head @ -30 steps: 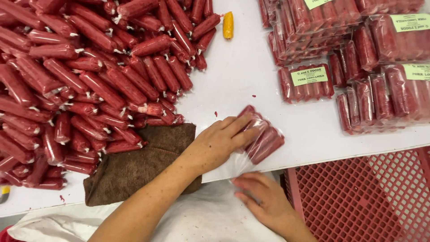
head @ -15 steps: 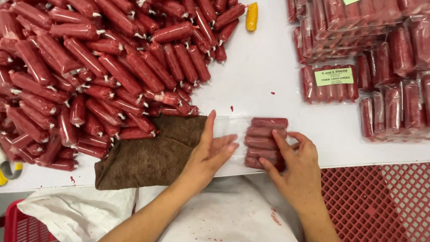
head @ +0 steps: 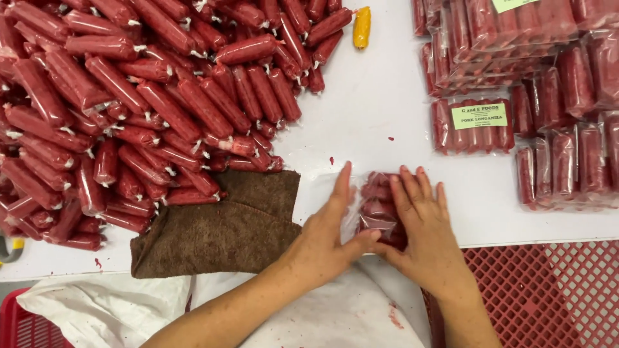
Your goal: The person is manually packing small red sausages into clear plastic bags from a large pile on a production table.
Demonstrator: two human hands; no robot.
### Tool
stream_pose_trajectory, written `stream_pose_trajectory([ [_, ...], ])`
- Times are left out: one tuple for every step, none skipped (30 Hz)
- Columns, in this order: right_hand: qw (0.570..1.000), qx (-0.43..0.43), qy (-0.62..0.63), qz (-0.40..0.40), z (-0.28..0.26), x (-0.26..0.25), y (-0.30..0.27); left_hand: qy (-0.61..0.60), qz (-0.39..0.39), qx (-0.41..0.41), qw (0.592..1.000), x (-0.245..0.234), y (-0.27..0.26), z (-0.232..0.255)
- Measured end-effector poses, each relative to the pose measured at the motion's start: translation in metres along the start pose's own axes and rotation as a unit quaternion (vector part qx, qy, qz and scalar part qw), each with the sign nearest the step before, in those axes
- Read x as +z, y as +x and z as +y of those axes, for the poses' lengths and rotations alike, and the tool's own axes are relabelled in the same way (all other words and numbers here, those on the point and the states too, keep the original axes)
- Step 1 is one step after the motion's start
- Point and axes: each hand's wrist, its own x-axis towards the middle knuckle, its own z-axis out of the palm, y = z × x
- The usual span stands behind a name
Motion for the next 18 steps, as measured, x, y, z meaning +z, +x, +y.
stream_pose_trajectory([
  [1.000,0.004,-0.031,-0.002,0.003,-0.005,-0.001,-0.040,0.044,0.014,0.998,0.003,0.000,-0.007],
  [1.000,0.003,-0.031,-0.003,0.006,-0.005,0.000,-0.040,0.045,0.014,0.998,0.001,0.002,-0.003],
  [0.999,-0.006,-0.035,-0.013,0.009,-0.006,0.001,-0.064,0.022,-0.008,0.998,0.000,0.004,0.002],
  [0.999,-0.015,-0.038,-0.024,0.011,-0.007,0.003,-0.087,0.000,-0.029,0.996,-0.002,0.007,0.007],
  [0.999,-0.016,-0.040,-0.023,0.011,-0.004,0.003,-0.088,0.000,-0.027,0.996,-0.001,0.010,0.006],
  [0.999,-0.024,-0.038,-0.013,0.011,-0.002,0.004,-0.063,-0.007,-0.002,0.998,-0.001,0.013,0.005],
  [0.999,-0.033,-0.035,-0.004,0.011,0.001,0.006,-0.038,-0.013,0.021,0.999,0.000,0.014,0.004],
  [0.999,-0.035,-0.036,-0.004,0.010,0.000,0.007,-0.038,-0.010,0.021,0.999,-0.003,0.016,0.003],
  [0.999,-0.037,-0.040,-0.003,0.008,-0.001,0.006,-0.061,-0.028,0.011,0.998,-0.006,0.018,0.001],
  [0.998,-0.038,-0.044,-0.002,0.007,-0.002,0.007,-0.084,-0.046,0.001,0.995,-0.009,0.020,0.000],
  [0.998,-0.037,-0.044,-0.002,0.007,-0.003,0.005,-0.085,-0.047,0.001,0.995,-0.011,0.016,0.006],
  [0.999,-0.039,-0.038,0.007,0.007,-0.003,0.004,-0.029,-0.033,-0.062,0.997,-0.014,0.013,0.012],
  [0.999,-0.040,-0.031,0.016,0.007,-0.003,0.004,0.026,-0.020,-0.124,0.992,-0.017,0.009,0.017],
  [0.999,-0.040,-0.030,0.015,0.008,0.001,0.003,0.026,-0.020,-0.126,0.992,-0.018,0.007,0.022],
  [0.999,-0.040,-0.030,0.014,0.010,0.004,0.003,0.035,-0.039,-0.132,0.990,-0.018,0.004,0.028],
  [0.999,-0.040,-0.030,0.014,0.012,0.007,0.003,0.044,-0.057,-0.138,0.988,-0.018,0.000,0.034],
  [0.998,-0.043,-0.032,0.016,0.009,0.008,0.003,0.044,-0.054,-0.135,0.988,-0.014,0.000,0.029],
  [0.999,-0.038,-0.029,0.021,0.006,0.008,0.004,0.041,-0.050,-0.096,0.993,-0.011,-0.001,0.024],
])
